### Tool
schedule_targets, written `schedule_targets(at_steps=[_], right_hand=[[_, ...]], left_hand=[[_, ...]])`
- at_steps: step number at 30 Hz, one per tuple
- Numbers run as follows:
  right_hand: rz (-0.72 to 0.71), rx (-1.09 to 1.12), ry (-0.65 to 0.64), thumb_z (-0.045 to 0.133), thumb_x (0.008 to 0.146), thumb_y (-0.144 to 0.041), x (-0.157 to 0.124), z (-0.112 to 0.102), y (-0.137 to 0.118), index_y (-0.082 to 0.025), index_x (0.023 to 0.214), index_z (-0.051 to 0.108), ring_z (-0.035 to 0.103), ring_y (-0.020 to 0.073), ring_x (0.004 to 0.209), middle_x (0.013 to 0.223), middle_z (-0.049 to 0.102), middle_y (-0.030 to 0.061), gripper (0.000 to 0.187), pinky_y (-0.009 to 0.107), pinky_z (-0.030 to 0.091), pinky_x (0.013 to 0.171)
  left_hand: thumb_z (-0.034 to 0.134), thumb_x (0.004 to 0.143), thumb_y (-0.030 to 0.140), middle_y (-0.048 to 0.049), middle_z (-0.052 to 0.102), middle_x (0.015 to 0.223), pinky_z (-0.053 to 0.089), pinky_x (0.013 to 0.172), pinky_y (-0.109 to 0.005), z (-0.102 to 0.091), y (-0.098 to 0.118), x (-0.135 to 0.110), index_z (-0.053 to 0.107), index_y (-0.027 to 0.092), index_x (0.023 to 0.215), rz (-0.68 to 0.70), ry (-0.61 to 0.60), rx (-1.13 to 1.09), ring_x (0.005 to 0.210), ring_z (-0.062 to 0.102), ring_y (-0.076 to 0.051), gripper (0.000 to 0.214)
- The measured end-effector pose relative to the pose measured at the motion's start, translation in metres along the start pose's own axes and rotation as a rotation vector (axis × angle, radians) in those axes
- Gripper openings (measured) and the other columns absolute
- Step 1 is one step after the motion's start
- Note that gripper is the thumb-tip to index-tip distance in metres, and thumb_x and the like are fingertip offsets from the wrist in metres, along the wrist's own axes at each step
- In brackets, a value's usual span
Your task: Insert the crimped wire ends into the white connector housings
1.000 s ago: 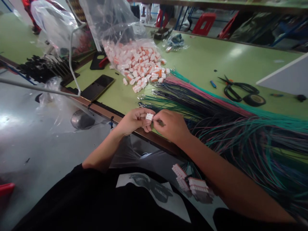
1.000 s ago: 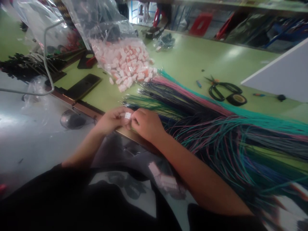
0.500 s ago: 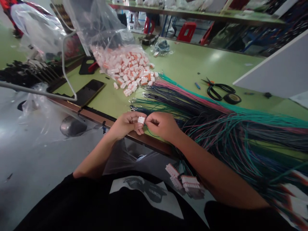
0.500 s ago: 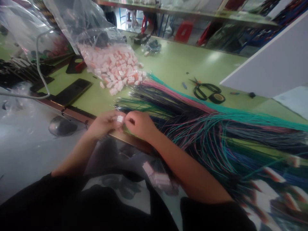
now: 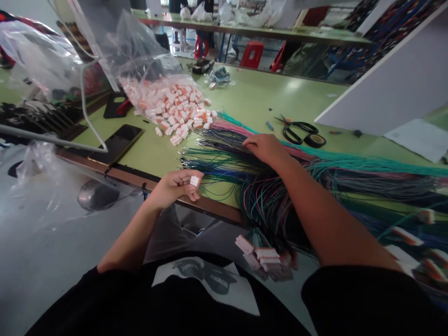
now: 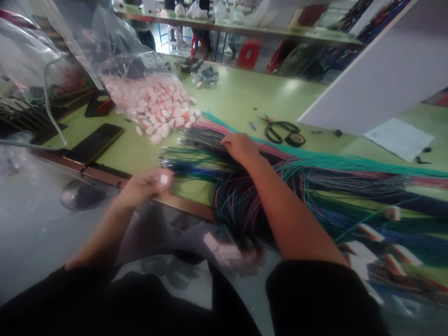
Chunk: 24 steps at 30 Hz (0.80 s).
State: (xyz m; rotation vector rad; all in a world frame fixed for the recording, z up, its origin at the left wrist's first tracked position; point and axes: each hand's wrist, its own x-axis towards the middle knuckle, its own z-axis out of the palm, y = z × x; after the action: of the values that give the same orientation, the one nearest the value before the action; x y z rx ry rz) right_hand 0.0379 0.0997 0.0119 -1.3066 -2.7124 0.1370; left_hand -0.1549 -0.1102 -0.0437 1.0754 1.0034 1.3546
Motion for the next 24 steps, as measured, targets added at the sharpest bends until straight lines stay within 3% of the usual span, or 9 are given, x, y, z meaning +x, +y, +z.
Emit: schedule_targets(at_steps=[6,13,19,22,24], right_hand=[[-0.031,-0.238,-0.097,0.048,0.086,-0.022,0.012,0.016,0.004,-0.022,0.110,0.070,0.057,0.0201,0.107,0.115,0.068,0.0058,0.033,0.028,0.042,0.084],[0.039,-0.305,-0.085,0.040,0.081,-0.013,0.005,0.013,-0.006,-0.011,0.094,0.070,0.060,0.0257,0.094,0.103,0.068,0.0167,0.033,0.031,0.040,0.070],[0.133,-0.074,0.151,0.045,0.074,-0.013,0.007,0.015,0.010,-0.015,0.081,0.063,0.058,0.0242,0.085,0.091,0.067,0.0131,0.019,0.031,0.037,0.068],[0.200,0.209,0.324,0.049,0.071,-0.016,0.009,0.015,0.014,-0.017,0.078,0.061,0.057,0.0197,0.076,0.083,0.066,0.0081,0.014,0.029,0.039,0.066],[0.142,0.417,0.349,0.052,0.071,-0.019,0.006,0.013,0.006,-0.017,0.079,0.063,0.055,0.0164,0.069,0.079,0.066,0.0049,0.014,0.028,0.040,0.063]], left_hand=[[0.082,0.063,0.032,0.0014,0.067,0.062,0.054,0.051,-0.019,0.004,-0.002,0.000,0.067,0.015,0.089,0.047,0.095,-0.095,0.053,0.065,-0.011,0.034],[0.083,0.061,0.028,0.0027,0.065,0.061,0.054,0.050,-0.018,0.008,-0.005,0.003,0.066,0.014,0.087,0.094,0.221,-0.188,0.051,0.063,-0.009,0.035],[0.084,0.060,0.029,0.0033,0.065,0.061,0.054,0.051,-0.017,0.007,-0.006,0.007,0.065,0.015,0.088,0.157,0.297,-0.272,0.052,0.063,-0.009,0.037],[0.083,0.061,0.029,0.0032,0.065,0.061,0.054,0.052,-0.017,0.005,-0.008,0.009,0.064,0.015,0.091,0.151,0.274,-0.272,0.054,0.064,-0.009,0.038],[0.082,0.063,0.029,0.0032,0.064,0.063,0.054,0.053,-0.016,0.003,-0.009,0.009,0.063,0.015,0.092,0.145,0.239,-0.265,0.055,0.064,-0.008,0.038]])
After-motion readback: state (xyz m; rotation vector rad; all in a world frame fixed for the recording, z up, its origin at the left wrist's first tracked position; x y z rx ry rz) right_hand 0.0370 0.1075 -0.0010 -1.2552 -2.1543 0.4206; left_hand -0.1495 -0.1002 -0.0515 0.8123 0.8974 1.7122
